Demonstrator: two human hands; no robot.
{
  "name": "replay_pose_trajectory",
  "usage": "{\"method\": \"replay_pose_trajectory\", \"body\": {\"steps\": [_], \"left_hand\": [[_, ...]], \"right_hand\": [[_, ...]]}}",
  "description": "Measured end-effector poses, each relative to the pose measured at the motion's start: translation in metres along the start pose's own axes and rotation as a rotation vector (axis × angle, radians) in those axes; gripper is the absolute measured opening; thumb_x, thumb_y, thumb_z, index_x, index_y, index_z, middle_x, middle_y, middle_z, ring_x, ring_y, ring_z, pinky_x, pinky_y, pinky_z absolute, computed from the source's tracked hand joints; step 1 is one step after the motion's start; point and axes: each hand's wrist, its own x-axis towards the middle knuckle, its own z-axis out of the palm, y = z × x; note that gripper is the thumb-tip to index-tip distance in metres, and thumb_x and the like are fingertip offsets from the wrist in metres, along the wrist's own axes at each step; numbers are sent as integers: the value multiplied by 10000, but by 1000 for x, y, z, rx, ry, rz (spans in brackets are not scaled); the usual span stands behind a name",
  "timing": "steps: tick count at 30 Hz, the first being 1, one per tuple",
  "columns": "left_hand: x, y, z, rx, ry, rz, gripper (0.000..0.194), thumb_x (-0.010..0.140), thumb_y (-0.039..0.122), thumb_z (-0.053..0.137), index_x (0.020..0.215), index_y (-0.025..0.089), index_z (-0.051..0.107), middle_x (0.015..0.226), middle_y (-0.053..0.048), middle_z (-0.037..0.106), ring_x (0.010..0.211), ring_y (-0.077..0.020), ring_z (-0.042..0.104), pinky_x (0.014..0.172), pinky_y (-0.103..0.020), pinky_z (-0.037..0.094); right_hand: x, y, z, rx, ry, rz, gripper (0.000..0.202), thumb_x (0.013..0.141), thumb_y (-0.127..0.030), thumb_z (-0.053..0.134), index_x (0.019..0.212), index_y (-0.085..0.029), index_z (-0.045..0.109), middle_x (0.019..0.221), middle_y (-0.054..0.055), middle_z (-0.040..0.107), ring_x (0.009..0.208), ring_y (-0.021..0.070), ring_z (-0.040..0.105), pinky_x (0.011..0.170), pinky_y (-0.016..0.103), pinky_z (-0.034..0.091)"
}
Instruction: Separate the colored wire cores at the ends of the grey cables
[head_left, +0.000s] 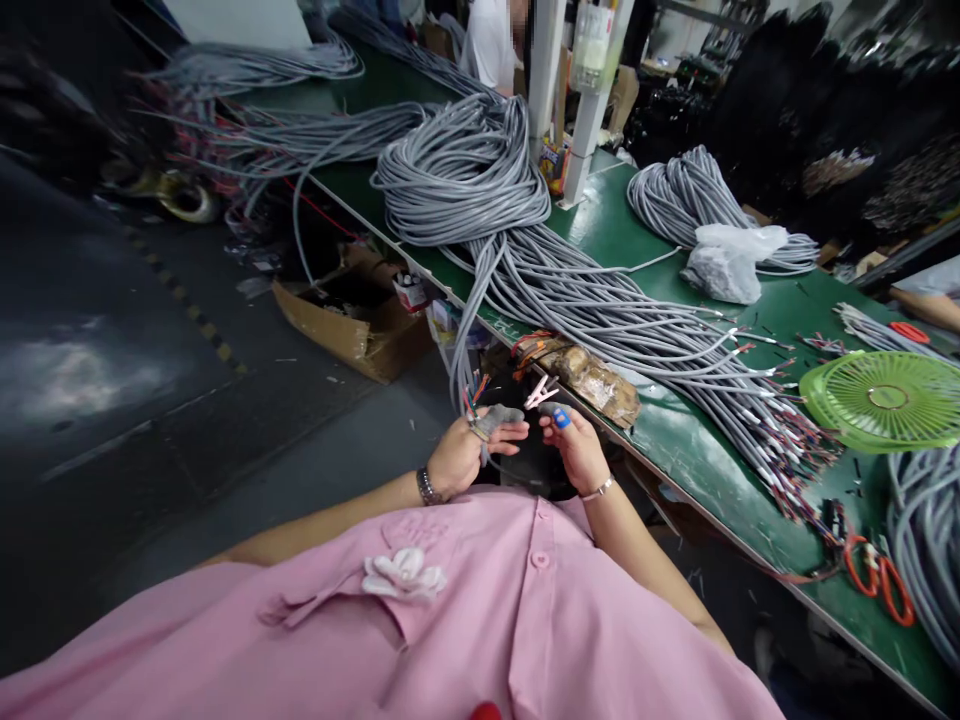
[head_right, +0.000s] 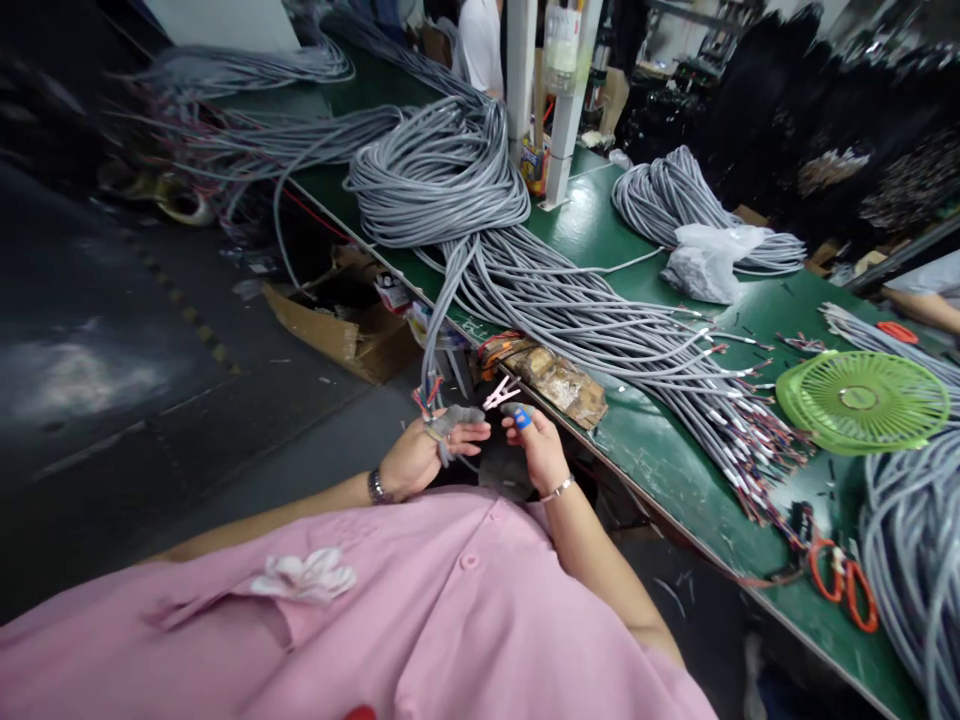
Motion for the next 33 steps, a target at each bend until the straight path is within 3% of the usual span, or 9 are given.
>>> {"method": "replay_pose_trajectory", "body": {"steps": [2, 5, 8, 11, 15, 19, 24, 28, 33], "left_hand": [[0, -1, -2, 77, 20, -28, 313, 758, 419, 662, 871, 127, 640, 751, -92, 703, 515, -137, 638, 372, -181, 341], [-2, -2, -3, 192, 34, -51, 265, 699, 348, 716, 817, 137, 609, 655, -39, 659, 376, -75, 515, 327, -168, 189], [-5, -2, 2, 233, 32, -45, 273, 641, 255, 753, 838, 147, 597, 594, 5, 615, 396, -64, 479, 352, -163, 226], [-8, -2, 5, 190, -4, 19, 375, 582, 164, 772, 917, 153, 605, 688, 5, 636, 520, -77, 528, 447, -170, 359], [-7, 0, -2, 164, 5, -8, 415, 601, 171, 758, 988, 150, 611, 759, -21, 659, 557, -92, 560, 451, -175, 370], [-4, 7, -20, 110, 156, 44, 366, 655, 226, 732, 988, 129, 615, 787, -59, 667, 498, -80, 550, 346, -153, 226], [-8, 11, -37, 46, 239, 106, 305, 651, 205, 728, 927, 125, 628, 762, -47, 659, 487, -69, 546, 332, -145, 218], [-16, 10, -35, 33, 241, 137, 307, 631, 185, 729, 915, 127, 626, 761, -41, 659, 491, -68, 555, 333, -141, 226], [-32, 7, -22, 69, 229, 179, 305, 638, 201, 734, 913, 125, 625, 752, -42, 659, 482, -69, 551, 338, -149, 231]], "right_hand": [[-5, -6, -1, -146, -6, -63, 234, 802, -380, 664, 943, -196, 695, 803, 29, 667, 621, 109, 528, 586, 234, 444], [-15, -14, 7, -311, -100, -97, 182, 804, -357, 659, 884, -204, 715, 727, 17, 649, 607, 126, 522, 573, 247, 430], [-25, -15, 24, -355, -223, -154, 154, 795, -333, 670, 888, -213, 698, 748, 12, 640, 650, 141, 547, 632, 268, 452], [-29, -12, 39, -442, -265, -224, 214, 758, -284, 713, 960, -225, 671, 788, 6, 624, 672, 141, 541, 659, 269, 456], [-25, -12, 38, -470, -314, -232, 162, 812, -308, 653, 945, -218, 673, 786, 14, 625, 688, 151, 555, 671, 279, 462], [-29, -27, 13, -528, -134, -340, 177, 866, -338, 575, 932, -231, 699, 809, 32, 653, 732, 179, 576, 702, 307, 461], [-42, -56, -33, -946, 199, -710, 179, 868, -297, 558, 974, -239, 690, 879, 65, 650, 831, 224, 577, 770, 352, 434], [-36, -62, -52, -1281, 312, -816, 222, 908, -303, 483, 967, -183, 661, 857, 85, 621, 814, 213, 560, 724, 320, 404], [-28, -53, -49, -1592, 381, -830, 251, 906, -348, 482, 809, -178, 639, 756, 57, 574, 701, 183, 510, 627, 300, 316]]}}
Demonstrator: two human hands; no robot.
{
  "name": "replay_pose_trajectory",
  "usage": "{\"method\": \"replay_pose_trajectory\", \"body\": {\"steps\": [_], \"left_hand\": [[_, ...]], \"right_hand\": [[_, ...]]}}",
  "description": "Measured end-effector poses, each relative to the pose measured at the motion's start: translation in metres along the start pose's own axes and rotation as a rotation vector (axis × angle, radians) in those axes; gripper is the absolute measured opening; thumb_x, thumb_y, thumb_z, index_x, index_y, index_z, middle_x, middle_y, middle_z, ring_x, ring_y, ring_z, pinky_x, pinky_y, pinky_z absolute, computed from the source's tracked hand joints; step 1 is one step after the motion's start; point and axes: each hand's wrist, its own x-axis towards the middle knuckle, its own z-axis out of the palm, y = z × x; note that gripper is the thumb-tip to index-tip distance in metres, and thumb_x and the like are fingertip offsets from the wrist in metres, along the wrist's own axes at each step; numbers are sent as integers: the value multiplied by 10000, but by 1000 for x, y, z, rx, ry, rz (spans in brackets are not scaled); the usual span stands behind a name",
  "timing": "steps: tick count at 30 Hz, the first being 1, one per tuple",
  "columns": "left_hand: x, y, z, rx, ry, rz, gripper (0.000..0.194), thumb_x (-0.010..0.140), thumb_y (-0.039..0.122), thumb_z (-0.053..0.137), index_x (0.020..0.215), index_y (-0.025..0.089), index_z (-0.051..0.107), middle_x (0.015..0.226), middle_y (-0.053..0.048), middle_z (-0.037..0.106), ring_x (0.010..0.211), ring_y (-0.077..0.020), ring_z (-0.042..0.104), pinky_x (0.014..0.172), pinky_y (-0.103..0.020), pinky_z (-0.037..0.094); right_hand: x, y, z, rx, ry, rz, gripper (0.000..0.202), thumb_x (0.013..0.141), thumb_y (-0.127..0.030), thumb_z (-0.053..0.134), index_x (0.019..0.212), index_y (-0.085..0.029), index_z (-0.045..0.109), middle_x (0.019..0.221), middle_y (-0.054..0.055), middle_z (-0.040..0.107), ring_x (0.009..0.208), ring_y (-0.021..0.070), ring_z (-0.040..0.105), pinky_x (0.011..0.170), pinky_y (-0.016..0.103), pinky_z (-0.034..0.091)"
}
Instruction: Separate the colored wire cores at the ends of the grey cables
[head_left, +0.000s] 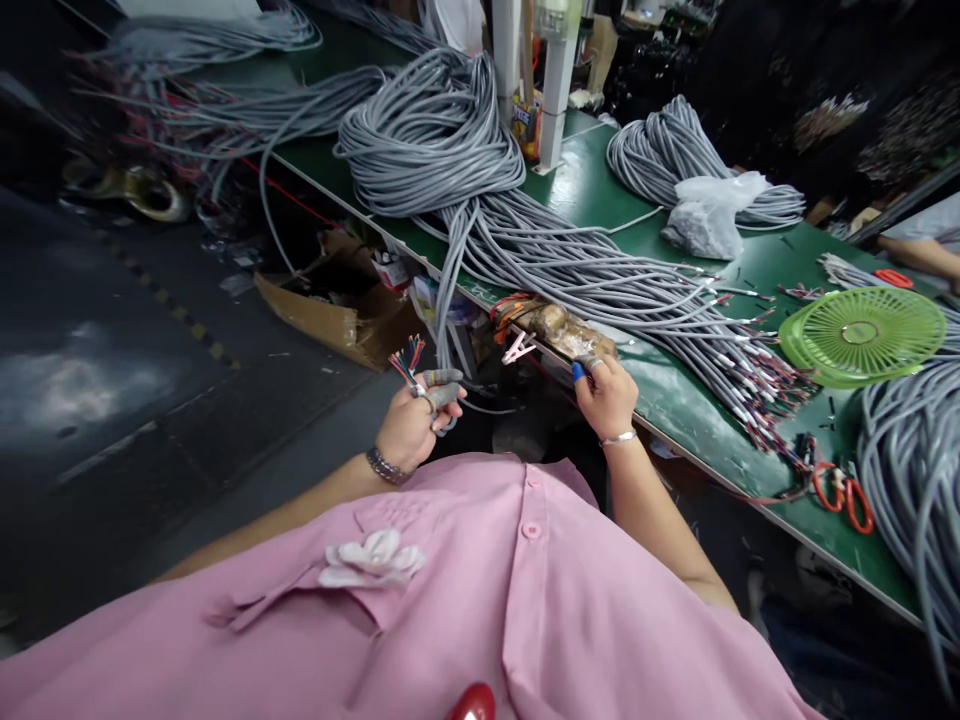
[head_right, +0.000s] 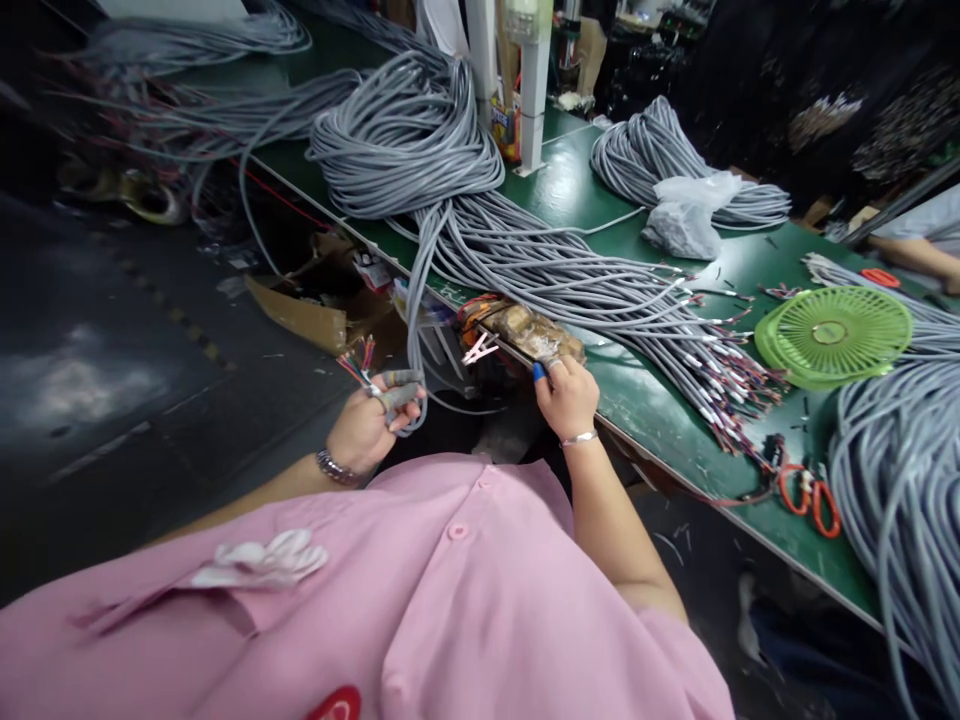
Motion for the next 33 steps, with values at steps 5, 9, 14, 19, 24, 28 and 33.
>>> {"method": "replay_pose_trajectory", "body": {"steps": [5, 9, 14, 19, 24, 28, 33], "left_hand": [[-14, 0, 2, 37, -30, 40, 300, 681, 205, 720, 952, 125, 619, 772, -46, 660, 494, -71, 557, 347, -149, 234], [-15, -1, -2, 49, 9, 56, 304, 666, 206, 730, 936, 127, 614, 774, -44, 663, 496, -77, 570, 350, -155, 237], [-13, -2, -3, 60, 22, 29, 324, 641, 211, 737, 929, 128, 617, 763, -42, 667, 486, -75, 568, 349, -154, 244], [-11, -5, -2, 74, 2, 25, 328, 645, 226, 737, 938, 131, 622, 772, -46, 670, 487, -75, 569, 347, -154, 248], [-13, -9, -6, 94, -17, 30, 323, 666, 229, 735, 953, 130, 625, 781, -51, 665, 498, -74, 560, 350, -153, 243], [-13, -12, -6, 91, -69, 3, 310, 679, 237, 734, 951, 129, 633, 775, -48, 663, 502, -74, 554, 362, -158, 250], [-9, -15, -7, 43, -213, -66, 387, 706, 368, 714, 988, 110, 653, 815, -81, 669, 562, -107, 604, 385, -171, 291]], "right_hand": [[-5, 2, 6, -83, 7, -98, 256, 915, -352, 466, 856, -181, 647, 803, 67, 585, 725, 187, 489, 654, 313, 294], [-8, 5, 10, -103, -8, -142, 266, 923, -346, 452, 924, -177, 658, 858, 87, 594, 770, 203, 481, 679, 330, 285], [-10, 4, 12, -80, -35, -150, 274, 935, -338, 435, 973, -184, 659, 887, 90, 592, 820, 212, 484, 701, 334, 287], [-11, 5, 11, -61, -34, -127, 279, 938, -347, 434, 954, -179, 656, 887, 92, 586, 826, 212, 487, 712, 334, 290], [-11, 5, 12, -100, 0, -144, 276, 936, -349, 438, 913, -180, 654, 845, 85, 588, 796, 207, 485, 698, 332, 286], [-11, 4, 12, -87, -4, -140, 273, 935, -342, 437, 939, -179, 657, 866, 89, 594, 803, 210, 485, 701, 335, 288], [-11, 4, 13, -87, 1, -137, 283, 938, -349, 438, 965, -178, 662, 862, 90, 594, 799, 206, 484, 701, 334, 287]]}}
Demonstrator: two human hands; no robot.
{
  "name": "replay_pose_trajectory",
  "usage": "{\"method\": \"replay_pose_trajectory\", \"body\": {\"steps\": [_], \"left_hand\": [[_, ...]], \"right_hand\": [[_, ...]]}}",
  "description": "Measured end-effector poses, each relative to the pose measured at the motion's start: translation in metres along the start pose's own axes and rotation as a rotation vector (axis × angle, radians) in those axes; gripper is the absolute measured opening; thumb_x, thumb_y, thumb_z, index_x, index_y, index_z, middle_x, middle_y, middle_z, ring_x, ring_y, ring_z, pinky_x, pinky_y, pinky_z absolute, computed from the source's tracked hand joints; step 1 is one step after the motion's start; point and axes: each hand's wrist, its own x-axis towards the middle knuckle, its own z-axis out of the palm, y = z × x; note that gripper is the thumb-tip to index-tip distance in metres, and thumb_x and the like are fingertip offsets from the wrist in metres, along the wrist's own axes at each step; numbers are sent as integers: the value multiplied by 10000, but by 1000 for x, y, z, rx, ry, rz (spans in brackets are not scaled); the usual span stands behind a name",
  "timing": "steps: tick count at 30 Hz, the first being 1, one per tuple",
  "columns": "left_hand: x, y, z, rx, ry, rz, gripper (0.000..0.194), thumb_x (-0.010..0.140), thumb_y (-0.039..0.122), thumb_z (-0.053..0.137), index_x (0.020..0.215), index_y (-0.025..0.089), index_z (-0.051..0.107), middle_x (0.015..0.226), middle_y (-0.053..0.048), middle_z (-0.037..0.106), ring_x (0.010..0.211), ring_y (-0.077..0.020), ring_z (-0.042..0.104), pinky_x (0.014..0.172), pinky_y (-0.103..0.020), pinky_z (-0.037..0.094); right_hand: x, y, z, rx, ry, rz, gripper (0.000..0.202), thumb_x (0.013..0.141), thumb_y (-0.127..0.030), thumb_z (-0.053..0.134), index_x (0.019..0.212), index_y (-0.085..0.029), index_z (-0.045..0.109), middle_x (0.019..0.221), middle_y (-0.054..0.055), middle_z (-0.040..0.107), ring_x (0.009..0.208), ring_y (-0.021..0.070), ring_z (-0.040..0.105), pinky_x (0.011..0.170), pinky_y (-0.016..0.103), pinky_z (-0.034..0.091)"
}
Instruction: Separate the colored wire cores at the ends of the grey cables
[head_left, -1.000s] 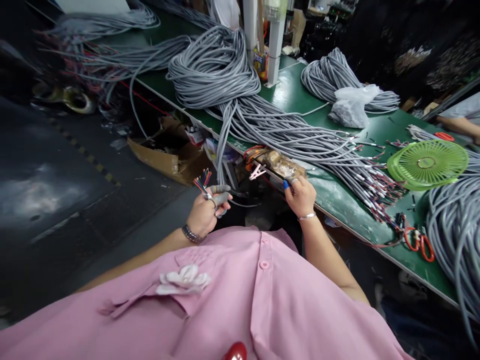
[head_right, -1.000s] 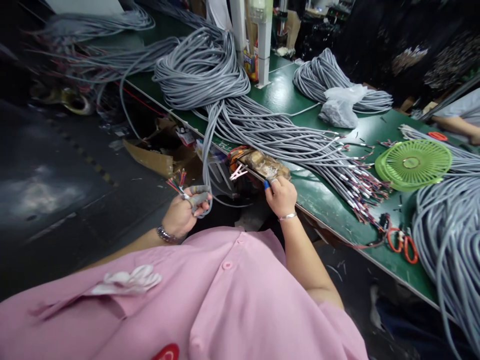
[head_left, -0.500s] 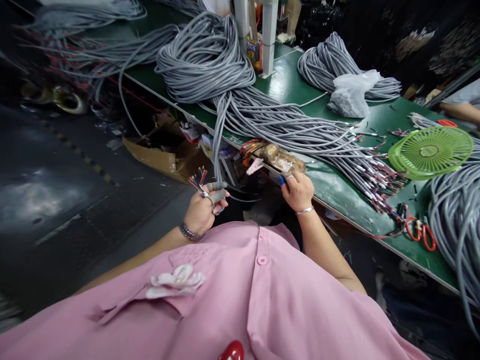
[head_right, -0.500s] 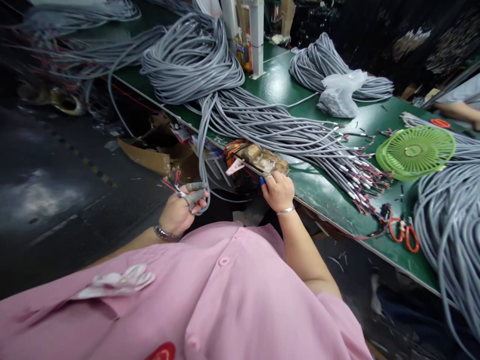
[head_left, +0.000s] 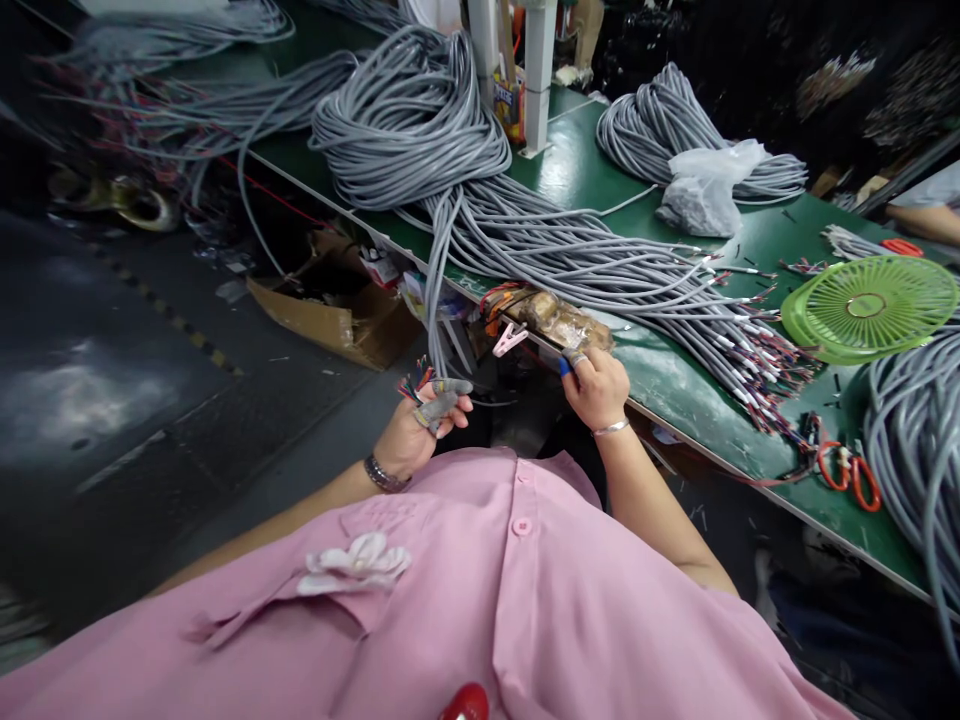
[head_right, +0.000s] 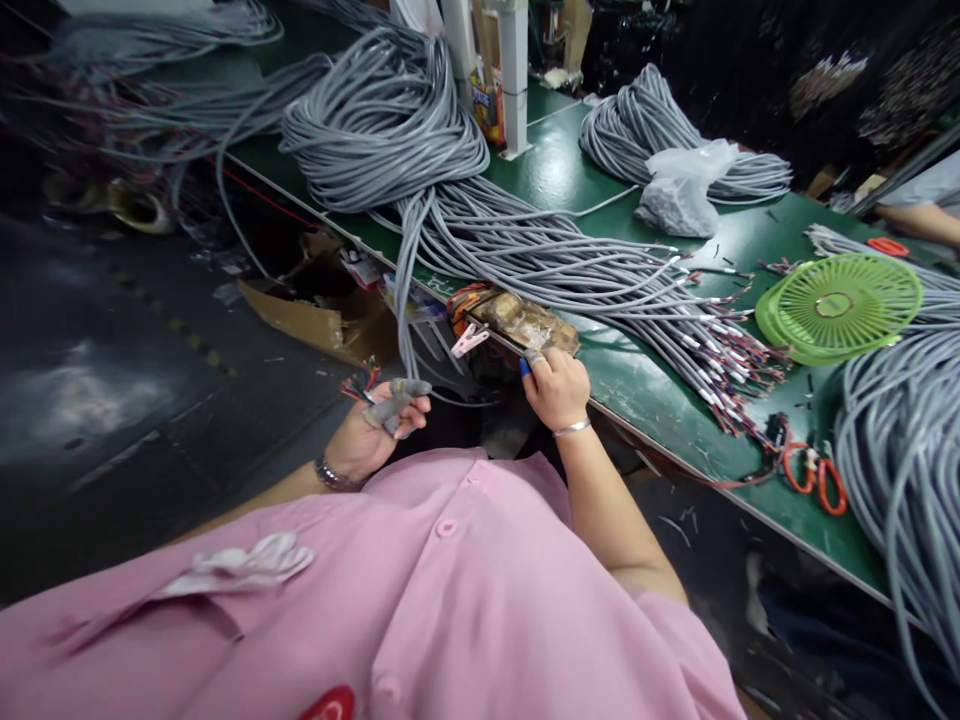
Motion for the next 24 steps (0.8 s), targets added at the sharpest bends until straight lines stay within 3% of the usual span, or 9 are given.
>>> {"method": "replay_pose_trajectory", "body": {"steps": [5, 8, 14, 18, 20, 22, 24], "left_hand": [[8, 3, -9, -67, -153, -8, 694, 707, 674, 579, 1042, 70, 649, 838, -138, 670, 591, -152, 621, 395, -190, 330], [14, 6, -11, -83, -204, -29, 800, 691, 768, 498, 1041, 66, 651, 805, -136, 673, 553, -149, 608, 387, -193, 339], [20, 6, -10, -21, -261, -179, 543, 803, 613, 530, 756, 90, 668, 525, -59, 624, 416, -140, 585, 363, -197, 372], [23, 13, 0, 87, -304, -281, 504, 813, 581, 543, 707, 99, 644, 495, -57, 621, 371, -133, 577, 311, -171, 303], [24, 19, 10, 163, -311, -283, 470, 795, 561, 581, 679, 107, 621, 483, -43, 609, 350, -108, 547, 307, -158, 280], [24, 24, 21, 253, -316, -262, 409, 754, 510, 652, 657, 116, 599, 472, -15, 587, 336, -84, 504, 323, -160, 312], [25, 26, 30, 299, -342, -242, 348, 714, 448, 707, 670, 121, 596, 500, 5, 577, 359, -72, 484, 349, -167, 348]], "right_hand": [[2, -2, -1, -36, 24, -3, 256, 925, -333, 462, 928, -176, 664, 826, 78, 592, 775, 196, 480, 691, 329, 289], [3, -2, -2, -31, 34, 1, 237, 912, -325, 485, 875, -173, 663, 820, 75, 597, 768, 190, 487, 691, 323, 302], [6, -4, -9, 45, 41, 68, 193, 879, -312, 540, 843, -171, 667, 770, 69, 596, 719, 183, 508, 660, 311, 335], [15, -24, -28, 416, 54, 151, 155, 878, -253, 536, 903, -170, 664, 748, 56, 590, 699, 173, 531, 648, 297, 396], [19, -42, -37, 674, -41, 136, 179, 881, -230, 526, 997, -190, 656, 831, 57, 626, 754, 172, 566, 689, 295, 436], [23, -63, -42, 883, -272, 84, 223, 872, -250, 545, 1067, -204, 643, 805, 39, 632, 693, 153, 560, 640, 271, 445], [26, -79, -38, 995, -457, 141, 343, 845, -291, 594, 1175, -196, 588, 712, 5, 614, 578, 127, 515, 540, 238, 411]]}}
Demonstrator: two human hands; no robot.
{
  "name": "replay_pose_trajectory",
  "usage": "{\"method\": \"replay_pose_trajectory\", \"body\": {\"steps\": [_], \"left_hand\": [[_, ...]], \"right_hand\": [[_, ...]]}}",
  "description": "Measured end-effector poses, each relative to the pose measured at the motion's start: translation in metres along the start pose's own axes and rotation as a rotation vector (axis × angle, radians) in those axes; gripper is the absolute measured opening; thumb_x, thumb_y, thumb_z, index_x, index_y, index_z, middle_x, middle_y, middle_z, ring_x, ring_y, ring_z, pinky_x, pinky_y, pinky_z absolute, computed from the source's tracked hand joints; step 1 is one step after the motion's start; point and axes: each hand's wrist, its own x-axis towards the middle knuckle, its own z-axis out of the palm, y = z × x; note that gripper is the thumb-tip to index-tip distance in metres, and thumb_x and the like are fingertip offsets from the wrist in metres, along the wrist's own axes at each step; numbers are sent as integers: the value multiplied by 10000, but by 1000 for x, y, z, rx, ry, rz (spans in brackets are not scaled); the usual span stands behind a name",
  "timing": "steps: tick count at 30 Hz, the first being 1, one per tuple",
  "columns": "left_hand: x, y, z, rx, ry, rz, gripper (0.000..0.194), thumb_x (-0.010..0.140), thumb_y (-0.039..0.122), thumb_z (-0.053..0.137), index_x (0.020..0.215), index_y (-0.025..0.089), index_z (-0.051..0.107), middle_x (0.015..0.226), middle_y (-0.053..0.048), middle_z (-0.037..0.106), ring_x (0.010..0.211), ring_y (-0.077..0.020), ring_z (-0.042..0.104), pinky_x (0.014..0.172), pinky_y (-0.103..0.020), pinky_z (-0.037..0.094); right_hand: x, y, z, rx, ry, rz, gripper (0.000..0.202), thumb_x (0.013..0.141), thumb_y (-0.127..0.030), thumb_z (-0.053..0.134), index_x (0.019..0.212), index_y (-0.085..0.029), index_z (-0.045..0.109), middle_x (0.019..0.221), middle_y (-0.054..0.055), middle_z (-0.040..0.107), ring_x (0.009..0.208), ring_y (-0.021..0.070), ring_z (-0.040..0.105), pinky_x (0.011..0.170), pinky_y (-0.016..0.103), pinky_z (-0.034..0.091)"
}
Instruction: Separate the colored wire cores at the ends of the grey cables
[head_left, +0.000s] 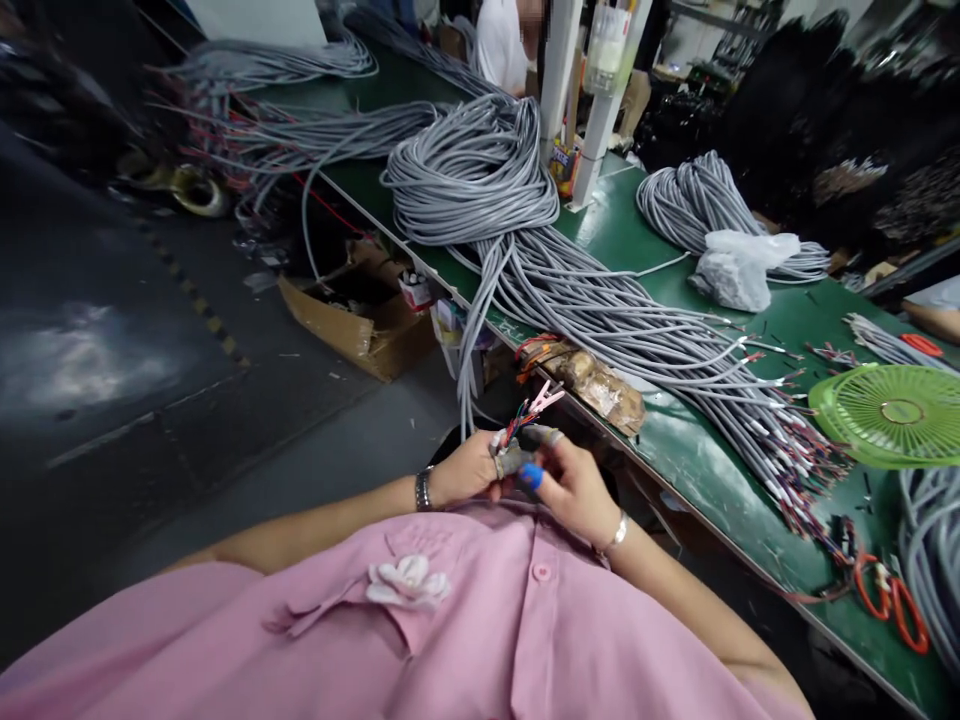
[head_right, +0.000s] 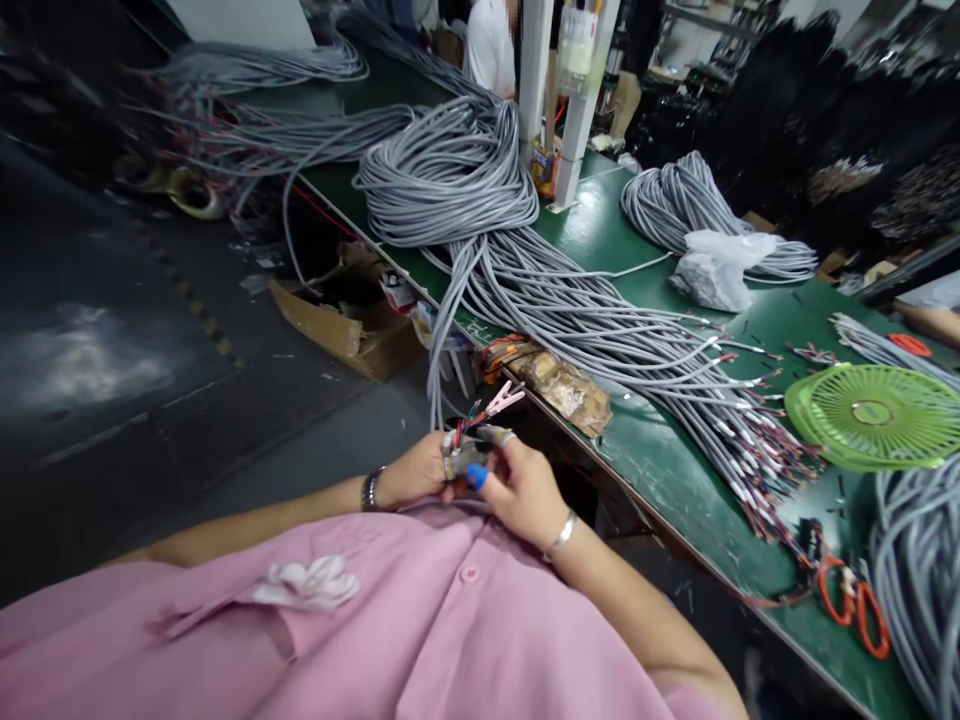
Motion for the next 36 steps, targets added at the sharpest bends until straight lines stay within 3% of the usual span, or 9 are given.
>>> {"method": "replay_pose_trajectory", "body": {"steps": [4, 8, 15, 19, 22, 24, 30, 33, 36], "left_hand": [[8, -1, 5, -27, -28, 1, 258, 727, 357, 700, 800, 127, 611, 561, 26, 554, 414, -60, 452, 378, -163, 327], [13, -14, -4, -46, -56, 18, 324, 741, 290, 694, 1003, 132, 587, 589, 58, 478, 449, -41, 343, 405, -161, 271], [14, -29, -17, -132, -99, 4, 561, 755, 356, 694, 1238, 194, 459, 765, 29, 481, 563, -77, 389, 493, -208, 359], [10, -26, -20, -162, -115, 13, 598, 752, 319, 716, 1276, 210, 448, 817, 16, 497, 647, -93, 425, 569, -217, 382], [7, -25, -21, -266, -157, 42, 541, 762, 296, 713, 1250, 214, 492, 881, -3, 523, 699, -98, 457, 593, -214, 386], [6, -27, -20, -351, -126, 69, 438, 796, 313, 677, 1197, 194, 544, 893, -20, 545, 680, -94, 471, 580, -216, 393], [4, -29, -24, -503, 161, 140, 298, 812, 364, 645, 1002, 135, 666, 872, -86, 680, 758, -169, 623, 684, -279, 483], [-1, -25, -33, -478, 223, 178, 408, 791, 482, 622, 854, 88, 710, 904, -135, 706, 775, -185, 643, 708, -276, 497], [-6, -22, -36, -433, 101, 74, 602, 800, 621, 506, 779, 56, 715, 800, -163, 704, 672, -185, 646, 607, -262, 500]], "right_hand": [[14, 8, 21, 49, 31, 147, 291, 797, -339, 651, 1043, -185, 652, 590, -28, 567, 508, 104, 450, 490, 214, 356], [19, 23, 34, 78, 47, 193, 155, 827, -303, 592, 856, -180, 681, 644, -14, 601, 551, 104, 482, 523, 207, 379], [20, 26, 40, 150, -13, 148, 141, 822, -279, 594, 882, -175, 668, 673, -12, 603, 575, 106, 505, 547, 203, 408], [24, 21, 39, 136, 55, 72, 108, 811, -225, 580, 837, -180, 675, 775, 22, 629, 701, 139, 565, 666, 240, 457], [25, 22, 41, 175, 137, 48, 95, 792, -205, 570, 791, -179, 661, 799, 32, 614, 739, 147, 563, 703, 256, 466], [23, 25, 42, 260, 168, 94, 87, 788, -225, 568, 784, -177, 640, 777, 25, 592, 674, 130, 535, 637, 243, 460], [16, 30, 44, 475, 199, 203, 79, 758, -246, 601, 796, -182, 574, 656, -24, 504, 558, 97, 443, 550, 224, 418], [14, 31, 42, 497, 221, 232, 115, 751, -272, 617, 811, -182, 576, 684, -6, 541, 597, 114, 475, 589, 246, 434], [13, 34, 42, 527, 241, 250, 151, 757, -313, 636, 792, -182, 571, 683, -3, 548, 618, 124, 494, 620, 261, 444]]}}
